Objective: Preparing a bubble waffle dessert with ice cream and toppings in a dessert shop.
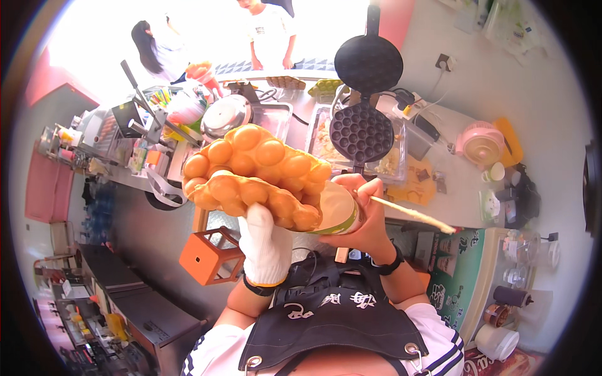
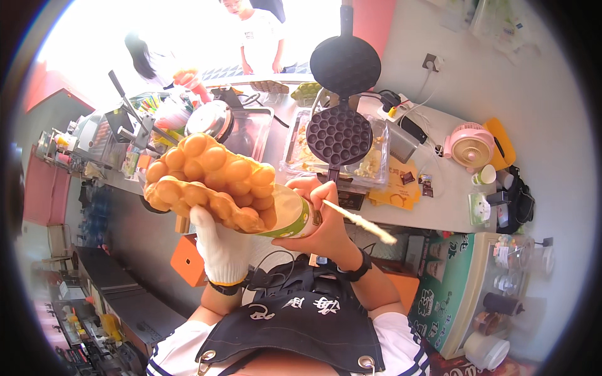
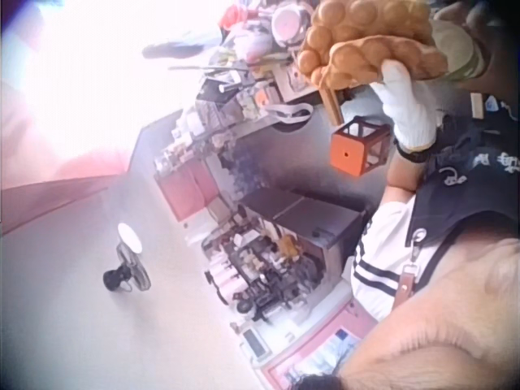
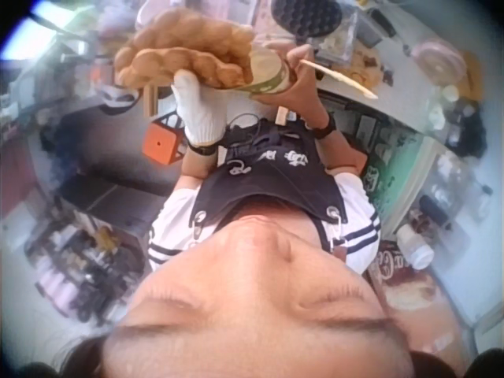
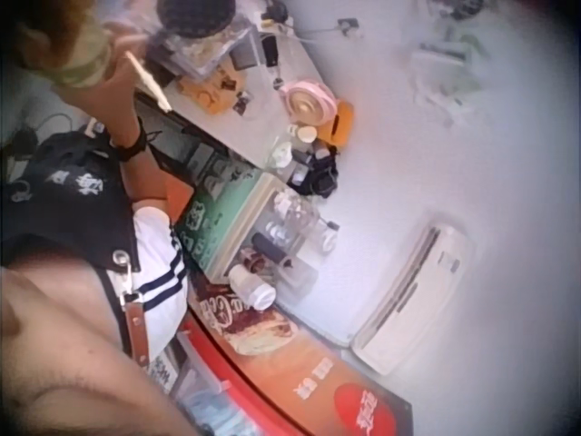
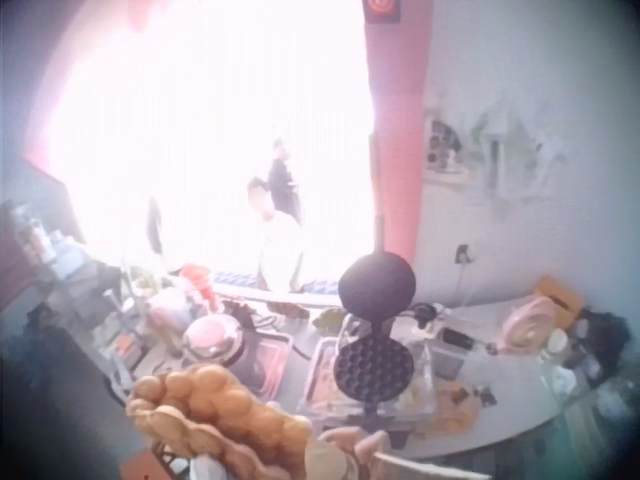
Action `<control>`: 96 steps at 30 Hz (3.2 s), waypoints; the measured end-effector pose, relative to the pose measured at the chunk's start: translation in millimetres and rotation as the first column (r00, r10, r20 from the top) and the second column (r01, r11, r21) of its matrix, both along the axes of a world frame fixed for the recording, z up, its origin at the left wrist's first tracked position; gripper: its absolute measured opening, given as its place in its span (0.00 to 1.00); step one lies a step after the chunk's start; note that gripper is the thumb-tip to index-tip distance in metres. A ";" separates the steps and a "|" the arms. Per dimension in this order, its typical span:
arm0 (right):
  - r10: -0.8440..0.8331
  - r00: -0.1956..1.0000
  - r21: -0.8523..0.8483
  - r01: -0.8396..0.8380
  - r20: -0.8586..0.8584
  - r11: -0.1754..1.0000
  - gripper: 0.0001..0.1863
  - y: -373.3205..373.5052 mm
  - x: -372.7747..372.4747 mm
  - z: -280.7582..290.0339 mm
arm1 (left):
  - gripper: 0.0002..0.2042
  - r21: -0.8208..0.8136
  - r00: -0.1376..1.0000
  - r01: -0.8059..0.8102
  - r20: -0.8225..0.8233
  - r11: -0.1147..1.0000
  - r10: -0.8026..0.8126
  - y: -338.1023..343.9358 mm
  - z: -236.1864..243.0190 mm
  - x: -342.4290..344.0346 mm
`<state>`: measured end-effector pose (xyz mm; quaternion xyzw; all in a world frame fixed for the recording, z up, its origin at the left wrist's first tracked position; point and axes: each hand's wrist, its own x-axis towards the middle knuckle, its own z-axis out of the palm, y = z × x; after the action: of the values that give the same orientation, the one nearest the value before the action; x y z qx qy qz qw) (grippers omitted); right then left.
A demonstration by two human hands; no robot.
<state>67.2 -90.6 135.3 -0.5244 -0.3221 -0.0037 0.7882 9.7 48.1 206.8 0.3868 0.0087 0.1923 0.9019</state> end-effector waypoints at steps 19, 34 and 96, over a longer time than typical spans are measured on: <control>0.096 0.981 0.055 -0.088 -0.170 0.995 0.41 -37.9 10.7 -12.0 | 0.25 0.373 0.967 0.222 -0.201 0.901 -0.156 43.3 -48.8 9.2; 0.055 0.975 0.127 -0.028 -0.216 0.991 0.40 -80.3 31.6 -16.0 | 0.25 0.803 0.991 -0.091 0.017 0.588 0.131 -21.9 -52.2 29.3; 0.290 0.925 0.215 -0.240 -0.245 0.947 0.37 -151.3 80.4 -72.9 | 0.24 0.902 0.813 -0.093 -0.177 -0.423 -0.555 -115.7 68.5 104.8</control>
<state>147.6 -241.8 62.4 -0.3976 -0.2769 0.1464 0.8624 114.5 -67.6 275.3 0.8878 -0.4216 -0.0288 0.1825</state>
